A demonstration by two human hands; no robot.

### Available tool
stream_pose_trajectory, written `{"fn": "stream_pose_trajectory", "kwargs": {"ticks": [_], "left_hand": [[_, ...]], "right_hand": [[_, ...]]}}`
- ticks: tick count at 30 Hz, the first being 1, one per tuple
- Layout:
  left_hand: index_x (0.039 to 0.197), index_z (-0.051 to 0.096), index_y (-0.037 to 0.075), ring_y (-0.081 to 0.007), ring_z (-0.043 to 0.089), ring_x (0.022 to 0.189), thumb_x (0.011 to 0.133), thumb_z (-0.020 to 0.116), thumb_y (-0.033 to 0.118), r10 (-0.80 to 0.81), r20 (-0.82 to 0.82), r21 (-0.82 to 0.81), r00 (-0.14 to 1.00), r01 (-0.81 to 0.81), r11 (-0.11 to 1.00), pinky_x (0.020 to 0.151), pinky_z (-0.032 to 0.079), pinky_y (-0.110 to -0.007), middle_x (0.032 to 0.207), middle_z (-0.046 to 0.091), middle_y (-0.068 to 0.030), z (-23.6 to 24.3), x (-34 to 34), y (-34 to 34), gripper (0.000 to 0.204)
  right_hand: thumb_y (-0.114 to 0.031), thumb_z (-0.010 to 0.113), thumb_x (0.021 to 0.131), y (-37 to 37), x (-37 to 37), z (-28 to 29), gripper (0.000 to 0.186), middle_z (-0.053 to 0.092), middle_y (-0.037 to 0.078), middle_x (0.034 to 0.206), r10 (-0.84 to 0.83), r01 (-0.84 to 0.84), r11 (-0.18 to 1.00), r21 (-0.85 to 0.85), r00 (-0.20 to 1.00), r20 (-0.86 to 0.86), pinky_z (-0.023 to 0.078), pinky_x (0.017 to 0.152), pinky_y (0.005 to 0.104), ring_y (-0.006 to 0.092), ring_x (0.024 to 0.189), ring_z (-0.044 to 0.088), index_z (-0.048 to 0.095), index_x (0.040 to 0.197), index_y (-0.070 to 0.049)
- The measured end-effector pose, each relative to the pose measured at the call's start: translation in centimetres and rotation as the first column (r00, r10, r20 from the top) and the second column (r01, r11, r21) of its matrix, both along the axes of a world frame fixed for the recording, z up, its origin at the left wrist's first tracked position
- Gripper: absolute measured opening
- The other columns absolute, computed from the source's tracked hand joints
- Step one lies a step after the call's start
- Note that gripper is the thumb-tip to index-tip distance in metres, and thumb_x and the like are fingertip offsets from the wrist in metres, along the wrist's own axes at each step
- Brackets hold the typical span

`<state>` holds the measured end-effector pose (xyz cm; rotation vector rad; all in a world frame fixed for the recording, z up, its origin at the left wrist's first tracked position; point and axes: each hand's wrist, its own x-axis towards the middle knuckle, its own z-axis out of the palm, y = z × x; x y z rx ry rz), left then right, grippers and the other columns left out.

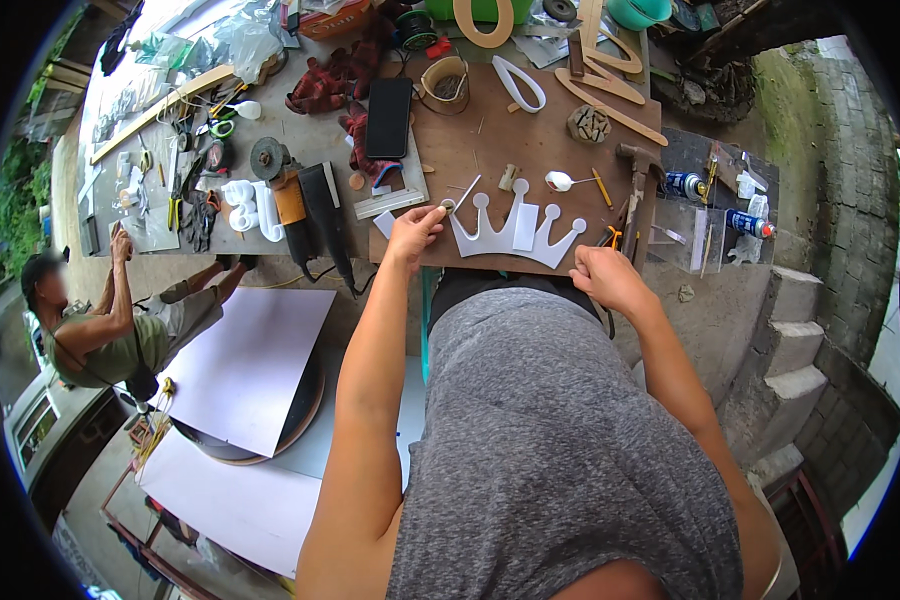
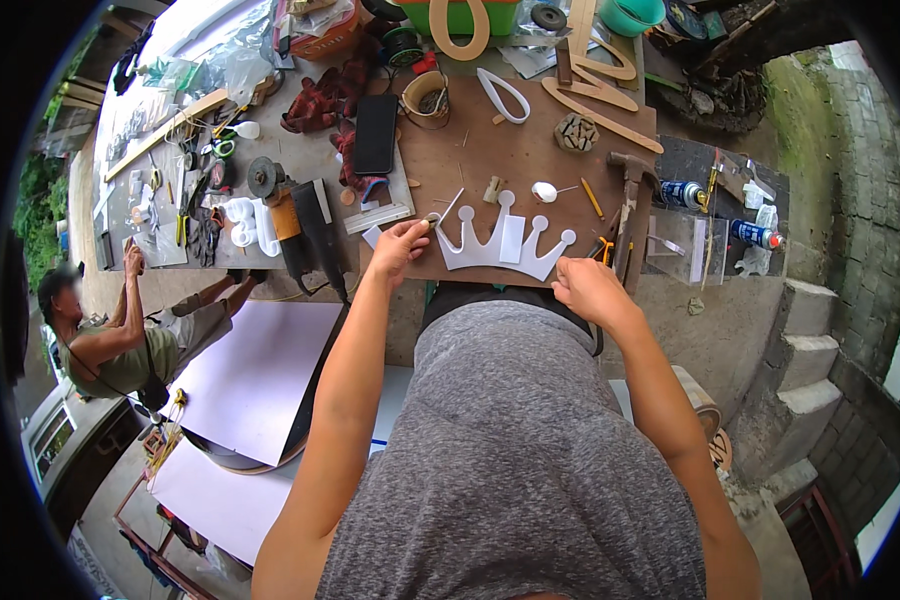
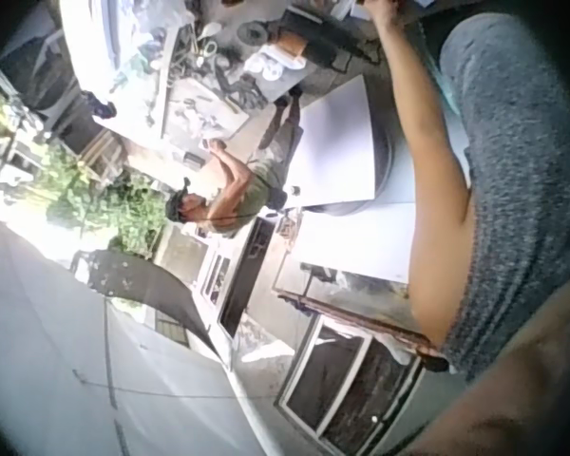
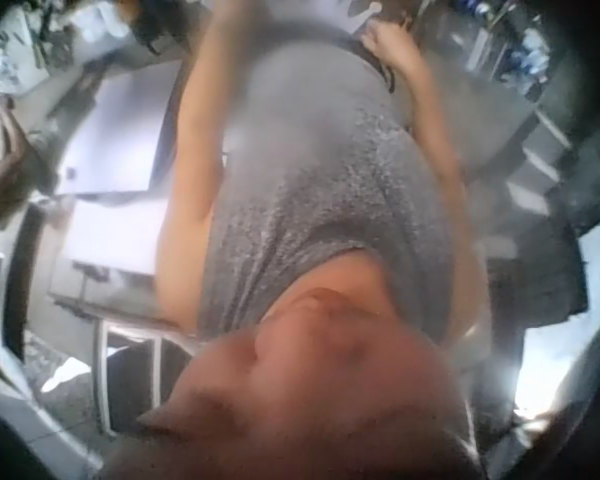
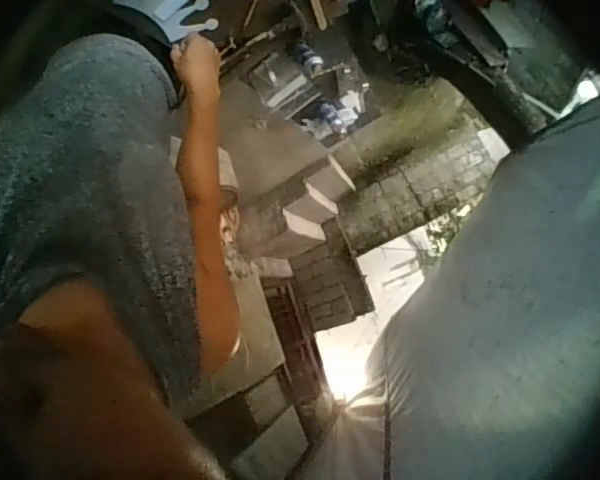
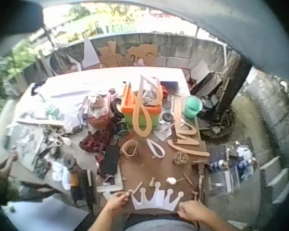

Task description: The recorder is assembling a white crown-shaped decoration by applying adhesive and attaching small white spheres to the peaks of the crown.

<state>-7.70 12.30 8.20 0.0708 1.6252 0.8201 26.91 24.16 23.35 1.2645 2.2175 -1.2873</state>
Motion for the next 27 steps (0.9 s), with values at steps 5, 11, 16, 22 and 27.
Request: {"fn": "stream_pose_trajectory", "kwargs": {"ticks": [5, 11, 16, 22, 27], "left_hand": [[0.126, 0.069, 0.005, -0.0094, 0.066, 0.092, 0.094, 0.082, 0.035, 0.01, 0.002, -0.001, 1.0, -0.01, 1.0, 0.083, 0.051, -0.026, 0.11, 0.074, -0.0007, -0.04, 0.1, 0.01, 0.046], [0.126, 0.069, 0.006, -0.0095, 0.066, 0.093, 0.094, 0.082, 0.035, 0.022, 0.008, 0.003, 1.0, -0.022, 1.0, 0.084, 0.05, -0.026, 0.11, 0.074, -0.0003, -0.18, 0.09, -0.09, 0.045], [0.125, 0.071, 0.004, -0.0108, 0.066, 0.092, 0.089, 0.085, 0.036, 0.04, -0.003, 0.022, 0.999, -0.04, 0.999, 0.083, 0.05, -0.028, 0.107, 0.073, -0.0016, -0.17, 0.23, -0.17, 0.05], [0.124, 0.071, 0.005, -0.0104, 0.066, 0.091, 0.089, 0.085, 0.036, 0.037, -0.005, 0.018, 0.999, -0.037, 0.999, 0.082, 0.05, -0.028, 0.107, 0.073, -0.0012, -0.31, 0.21, -0.1, 0.049], [0.128, 0.069, 0.006, -0.0107, 0.066, 0.095, 0.093, 0.083, 0.035, 0.025, 0.006, -0.002, 1.0, -0.025, 1.0, 0.086, 0.05, -0.028, 0.109, 0.074, -0.0004, -0.45, 0.11, -0.11, 0.047]], "right_hand": [[-0.014, 0.074, 0.089, 0.26, 0.03, -0.01, 0.03, 0.059, 0.018, 0.071, 0.008, -0.008, 1.0, 0.002, 1.0, 0.011, 0.048, 0.066, 0.0451, 0.036, 0.069, 0.061, 0.05, 0.08, 0.0], [-0.014, 0.074, 0.089, 0.61, 0.04, 0.14, 0.03, 0.059, 0.017, 0.069, 0.018, -0.018, 1.0, 0.022, 1.0, -0.001, 0.048, 0.065, 0.0452, 0.0357, 0.067, 0.061, 0.05, 0.08, 0.0], [-0.014, 0.074, 0.089, 0.63, 0.09, 0.06, 0.029, 0.06, 0.017, 0.069, 0.015, -0.015, 1.0, 0.025, 1.0, 0.0, 0.048, 0.065, 0.0451, 0.0354, 0.066, 0.061, 0.05, 0.079, 0.0], [-0.015, 0.074, 0.089, 0.47, 0.35, -0.08, 0.029, 0.06, 0.017, 0.069, 0.008, -0.008, 1.0, 0.017, 1.0, 0.002, 0.049, 0.065, 0.0455, 0.0364, 0.067, 0.062, 0.051, 0.08, 0.0], [-0.017, 0.074, 0.091, 0.58, 0.23, 0.6, 0.03, 0.065, 0.02, 0.077, 0.017, -0.016, 1.0, -0.027, 0.998, 0.054, 0.051, 0.071, 0.0468, 0.0404, 0.077, 0.066, 0.052, 0.083, 0.001]]}}
